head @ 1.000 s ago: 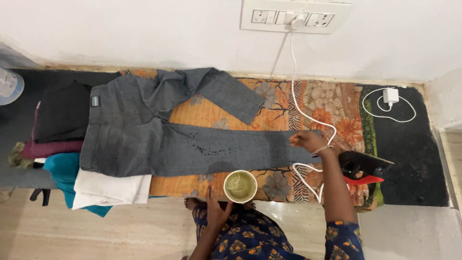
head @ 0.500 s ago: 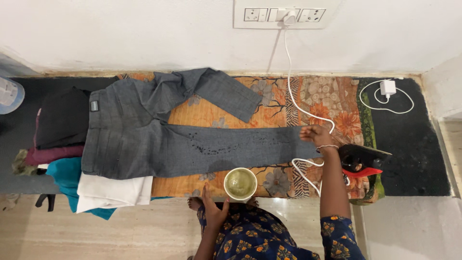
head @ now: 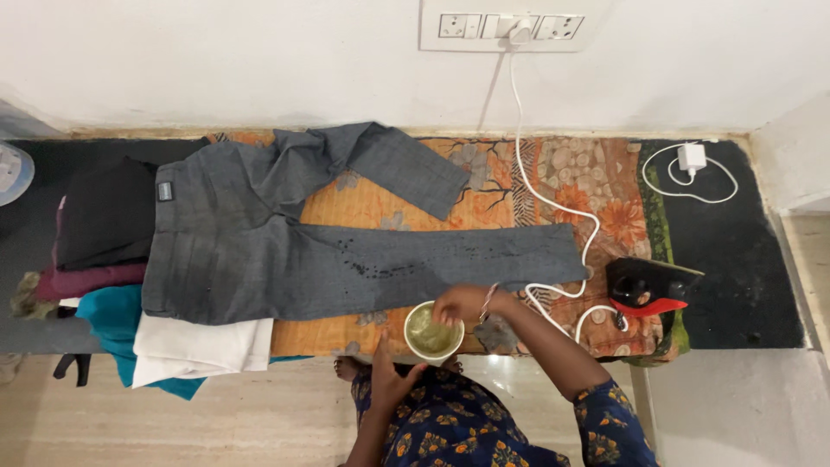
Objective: The person lays a pair of gray trousers on a table, sprinkles water on them from a cup, and then uses an electric iron to press the fabric. The person irons one leg of the trousers while smoothing the fabric with their other hand.
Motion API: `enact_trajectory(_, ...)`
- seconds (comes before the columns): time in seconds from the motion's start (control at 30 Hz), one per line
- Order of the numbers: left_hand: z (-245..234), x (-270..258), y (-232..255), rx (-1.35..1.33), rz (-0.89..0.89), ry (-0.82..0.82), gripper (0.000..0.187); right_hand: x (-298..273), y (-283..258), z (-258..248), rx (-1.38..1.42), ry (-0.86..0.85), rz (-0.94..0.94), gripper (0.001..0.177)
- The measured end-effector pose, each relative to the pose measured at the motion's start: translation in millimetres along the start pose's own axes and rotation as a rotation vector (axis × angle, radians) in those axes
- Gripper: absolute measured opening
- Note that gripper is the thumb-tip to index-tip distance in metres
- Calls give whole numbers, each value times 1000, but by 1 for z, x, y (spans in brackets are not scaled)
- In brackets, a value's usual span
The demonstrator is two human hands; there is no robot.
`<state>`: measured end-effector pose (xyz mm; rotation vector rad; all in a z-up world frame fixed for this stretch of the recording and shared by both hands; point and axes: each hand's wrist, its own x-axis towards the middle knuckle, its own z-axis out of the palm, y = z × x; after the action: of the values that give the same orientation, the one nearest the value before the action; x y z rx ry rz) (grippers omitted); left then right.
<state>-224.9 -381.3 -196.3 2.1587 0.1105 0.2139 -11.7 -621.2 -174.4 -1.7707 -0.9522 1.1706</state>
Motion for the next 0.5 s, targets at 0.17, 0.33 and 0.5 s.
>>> enact_trajectory(0.17,2,4,6,-12,94,-22,110,37,-36,63,-749,-24,251,21)
enact_trajectory(0.33,-17,7,5,-11,15,-33,106,5,-56,21,-490,208,-195,29)
enact_trajectory(0.5,-24,-4,0,-18,-84,16,102,-36,-19,-50,607,145,-375,10)
